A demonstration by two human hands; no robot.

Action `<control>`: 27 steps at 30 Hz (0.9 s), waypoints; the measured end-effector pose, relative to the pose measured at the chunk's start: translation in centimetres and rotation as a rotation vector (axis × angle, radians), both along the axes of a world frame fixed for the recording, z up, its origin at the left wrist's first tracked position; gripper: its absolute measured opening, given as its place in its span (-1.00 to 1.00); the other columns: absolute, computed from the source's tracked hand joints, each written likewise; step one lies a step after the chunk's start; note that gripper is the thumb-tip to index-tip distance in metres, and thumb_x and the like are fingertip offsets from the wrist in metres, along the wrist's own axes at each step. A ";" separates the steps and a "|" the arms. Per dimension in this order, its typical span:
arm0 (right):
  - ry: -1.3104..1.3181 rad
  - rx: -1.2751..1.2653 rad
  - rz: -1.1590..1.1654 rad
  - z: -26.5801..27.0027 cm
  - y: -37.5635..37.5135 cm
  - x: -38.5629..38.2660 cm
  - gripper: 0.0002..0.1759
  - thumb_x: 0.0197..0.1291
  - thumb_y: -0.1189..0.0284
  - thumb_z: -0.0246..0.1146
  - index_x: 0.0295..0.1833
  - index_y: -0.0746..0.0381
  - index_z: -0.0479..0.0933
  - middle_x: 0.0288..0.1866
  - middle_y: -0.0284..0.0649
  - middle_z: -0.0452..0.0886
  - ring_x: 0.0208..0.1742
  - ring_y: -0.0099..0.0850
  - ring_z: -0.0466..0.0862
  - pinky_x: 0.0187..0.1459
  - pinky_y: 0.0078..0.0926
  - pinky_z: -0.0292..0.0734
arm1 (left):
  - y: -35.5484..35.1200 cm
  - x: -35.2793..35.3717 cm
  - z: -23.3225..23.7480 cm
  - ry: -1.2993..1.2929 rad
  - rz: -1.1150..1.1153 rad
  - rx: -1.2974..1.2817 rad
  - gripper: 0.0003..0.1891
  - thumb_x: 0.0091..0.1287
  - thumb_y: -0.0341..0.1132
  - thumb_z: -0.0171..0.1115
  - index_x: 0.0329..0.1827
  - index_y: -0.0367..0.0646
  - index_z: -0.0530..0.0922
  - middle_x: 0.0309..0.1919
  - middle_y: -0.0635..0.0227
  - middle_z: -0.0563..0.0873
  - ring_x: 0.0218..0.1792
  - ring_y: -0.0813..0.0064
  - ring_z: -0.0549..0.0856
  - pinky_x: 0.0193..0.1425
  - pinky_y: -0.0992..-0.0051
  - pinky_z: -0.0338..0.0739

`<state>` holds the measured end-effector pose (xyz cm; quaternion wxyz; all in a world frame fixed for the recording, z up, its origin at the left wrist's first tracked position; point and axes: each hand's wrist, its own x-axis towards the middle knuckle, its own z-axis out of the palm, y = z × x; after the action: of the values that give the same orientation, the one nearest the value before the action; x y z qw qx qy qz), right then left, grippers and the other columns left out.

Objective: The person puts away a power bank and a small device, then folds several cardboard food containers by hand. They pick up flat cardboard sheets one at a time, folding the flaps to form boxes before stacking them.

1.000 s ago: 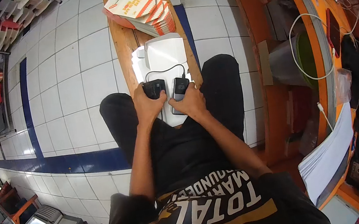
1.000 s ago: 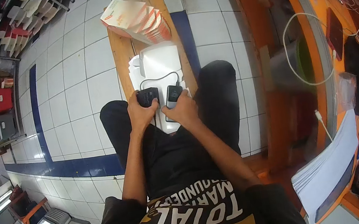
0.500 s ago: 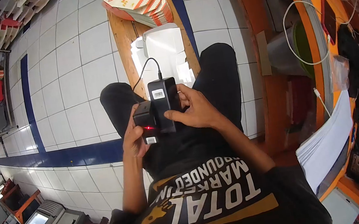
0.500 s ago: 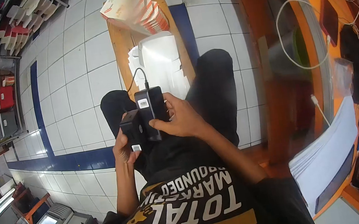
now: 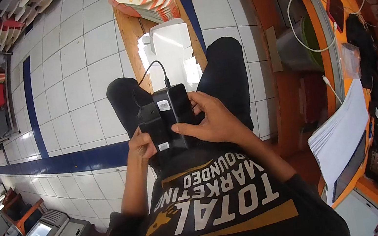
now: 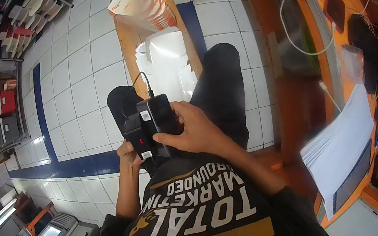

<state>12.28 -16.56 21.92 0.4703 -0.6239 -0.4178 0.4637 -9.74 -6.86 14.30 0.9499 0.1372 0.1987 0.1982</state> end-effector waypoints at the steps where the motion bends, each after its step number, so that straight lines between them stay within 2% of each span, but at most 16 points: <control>1: -0.103 0.033 -0.011 -0.1 -0.2 -0.1 -0.48 0.07 0.28 0.58 0.00 0.40 0.56 -0.25 -0.14 0.64 -0.36 -0.46 0.67 -0.26 -0.53 0.59 | 0.0 0.1 0.3 0.013 -0.014 0.027 -0.11 -0.05 -0.35 0.52 0.41 -0.46 0.35 0.10 -0.03 0.71 0.06 0.13 0.78 0.21 0.21 0.70; 2: -0.102 0.031 -0.015 0.1 -0.4 -0.2 -0.48 0.07 0.28 0.58 0.00 0.40 0.56 -0.25 -0.14 0.64 -0.36 -0.46 0.67 -0.26 -0.53 0.59 | 0.1 -0.5 -0.6 0.014 -0.017 0.026 -0.11 -0.05 -0.35 0.52 0.41 -0.46 0.35 0.10 -0.03 0.71 0.06 0.13 0.78 0.21 0.21 0.70; 4: -0.117 -0.034 0.007 0.6 -0.7 -0.3 -0.50 0.11 0.26 0.56 -0.03 0.41 0.57 -0.27 -0.13 0.64 -0.34 -0.45 0.66 -0.26 -0.49 0.58 | 0.6 -1.9 -2.5 -0.028 -0.111 -0.020 -0.08 -0.23 -0.42 0.46 0.36 -0.49 0.39 0.03 -0.05 0.75 -0.02 0.13 0.80 0.15 0.24 0.73; 5: -0.116 -0.034 0.008 0.7 -1.0 -0.2 -0.50 0.11 0.26 0.56 -0.03 0.41 0.57 -0.27 -0.13 0.64 -0.34 -0.45 0.66 -0.26 -0.49 0.58 | 0.3 -1.8 -2.8 -0.027 -0.110 -0.021 -0.08 -0.23 -0.42 0.46 0.36 -0.49 0.39 0.03 -0.05 0.75 -0.02 0.13 0.80 0.15 0.24 0.73; 7: 0.024 -0.212 0.060 0.8 -1.8 0.1 -0.61 0.26 0.28 0.44 -0.02 0.38 0.59 -0.30 -0.13 0.61 -0.29 -0.44 0.66 -0.22 -0.43 0.58 | -0.1 -0.7 -1.7 -0.007 -0.032 -0.120 -0.08 -0.30 -0.42 0.46 0.32 -0.49 0.44 -0.01 -0.06 0.76 -0.04 0.15 0.81 0.12 0.26 0.74; 11: 0.111 -0.192 0.031 0.5 -3.5 1.3 -0.73 0.35 0.34 0.33 -0.01 0.33 0.61 -0.32 -0.15 0.58 -0.28 -0.34 0.68 -0.18 -0.35 0.59 | -0.1 -1.1 -4.1 -0.029 -0.028 -0.132 -0.10 -0.31 -0.47 0.46 0.30 -0.47 0.47 -0.03 -0.04 0.77 -0.06 0.14 0.82 0.13 0.25 0.73; 13: -0.490 -0.135 0.119 -1.0 -5.3 2.7 -0.71 0.31 0.41 0.37 0.06 0.33 0.63 -0.25 -0.22 0.63 -0.31 -0.43 0.68 -0.23 -0.45 0.61 | 0.1 -1.2 -3.5 0.061 -0.131 -0.102 -0.12 -0.24 -0.50 0.48 0.33 -0.47 0.45 0.03 -0.02 0.75 0.00 0.15 0.80 0.19 0.25 0.69; 14: -0.583 -0.226 0.189 -1.2 -5.9 3.4 -0.68 0.22 0.41 0.42 0.07 0.27 0.65 -0.21 -0.18 0.70 -0.30 -0.34 0.72 -0.21 -0.42 0.63 | 0.4 -0.9 -3.0 0.061 -0.133 -0.104 -0.12 -0.24 -0.50 0.48 0.33 -0.47 0.45 0.03 -0.02 0.75 0.00 0.15 0.80 0.19 0.25 0.69; 15: -0.581 -0.229 0.188 -1.3 -6.2 4.1 -0.68 0.22 0.41 0.42 0.07 0.27 0.65 -0.21 -0.18 0.70 -0.30 -0.34 0.72 -0.21 -0.42 0.63 | 1.0 -0.4 -1.8 0.106 -0.232 -0.027 -0.09 -0.20 -0.48 0.51 0.39 -0.45 0.41 0.07 0.02 0.73 0.05 0.19 0.77 0.26 0.28 0.63; 17: -0.283 -0.489 0.411 -1.5 -6.3 5.1 -0.68 0.16 0.42 0.45 0.02 0.26 0.67 -0.24 -0.15 0.72 -0.28 -0.25 0.74 -0.17 -0.34 0.62 | 2.0 0.9 0.5 0.153 -0.333 0.047 -0.06 -0.15 -0.46 0.55 0.44 -0.42 0.37 0.10 0.07 0.71 0.09 0.23 0.74 0.32 0.31 0.57; 19: -0.332 -0.495 0.393 -2.4 -6.2 5.1 -0.69 0.10 0.42 0.45 -0.04 0.29 0.66 -0.26 -0.10 0.73 -0.23 -0.16 0.75 -0.12 -0.26 0.63 | 2.8 3.0 2.2 0.228 -0.647 0.329 0.07 -0.10 -0.30 0.64 0.55 -0.35 0.26 0.20 0.13 0.64 0.23 0.31 0.61 0.42 0.35 0.39; 20: -0.387 -0.495 0.375 -2.9 -6.1 5.1 -0.70 0.05 0.42 0.44 -0.11 0.31 0.65 -0.28 -0.04 0.75 -0.17 -0.08 0.76 -0.07 -0.17 0.64 | 3.1 4.1 2.6 0.228 -0.649 0.331 0.07 -0.10 -0.30 0.64 0.55 -0.35 0.26 0.20 0.13 0.64 0.23 0.31 0.61 0.42 0.35 0.39; 22: -0.404 -0.522 0.304 -3.9 -6.6 5.5 -0.71 0.04 0.46 0.41 -0.09 0.32 0.64 -0.26 0.02 0.74 -0.15 -0.05 0.76 -0.06 -0.17 0.63 | 2.9 6.2 3.0 0.106 -0.859 0.545 0.16 -0.08 -0.31 0.66 0.60 -0.40 0.12 0.32 0.14 0.54 0.32 0.37 0.52 0.46 0.35 0.30; 24: -0.418 -0.542 0.237 -4.8 -7.0 5.8 -0.71 0.03 0.51 0.38 -0.08 0.33 0.63 -0.25 0.08 0.73 -0.12 -0.03 0.75 -0.05 -0.17 0.63 | 2.6 7.8 3.8 0.084 -0.881 0.660 0.17 -0.07 -0.27 0.67 0.60 -0.38 0.12 0.33 0.14 0.53 0.34 0.37 0.50 0.47 0.36 0.28; 26: -0.277 -0.314 0.127 -5.6 -7.7 5.9 -0.70 0.03 0.66 0.24 -0.06 0.35 0.59 -0.24 0.02 0.73 -0.10 -0.16 0.77 -0.02 -0.31 0.61 | 2.1 9.3 3.0 -0.062 -0.893 0.797 0.17 -0.05 -0.22 0.66 0.62 -0.34 0.11 0.34 0.12 0.53 0.36 0.32 0.49 0.48 0.34 0.28; 27: -0.275 -0.316 0.128 -5.8 -8.1 6.2 -0.70 0.03 0.66 0.24 -0.06 0.35 0.59 -0.24 0.02 0.73 -0.10 -0.16 0.77 -0.02 -0.31 0.61 | 2.0 9.8 2.9 -0.061 -0.893 0.794 0.17 -0.05 -0.22 0.66 0.62 -0.34 0.11 0.34 0.12 0.53 0.36 0.32 0.49 0.48 0.34 0.28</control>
<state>18.49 -24.62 16.08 0.2749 -0.7192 -0.4390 0.4630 0.07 -4.85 17.18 0.8226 0.5464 0.0052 -0.1573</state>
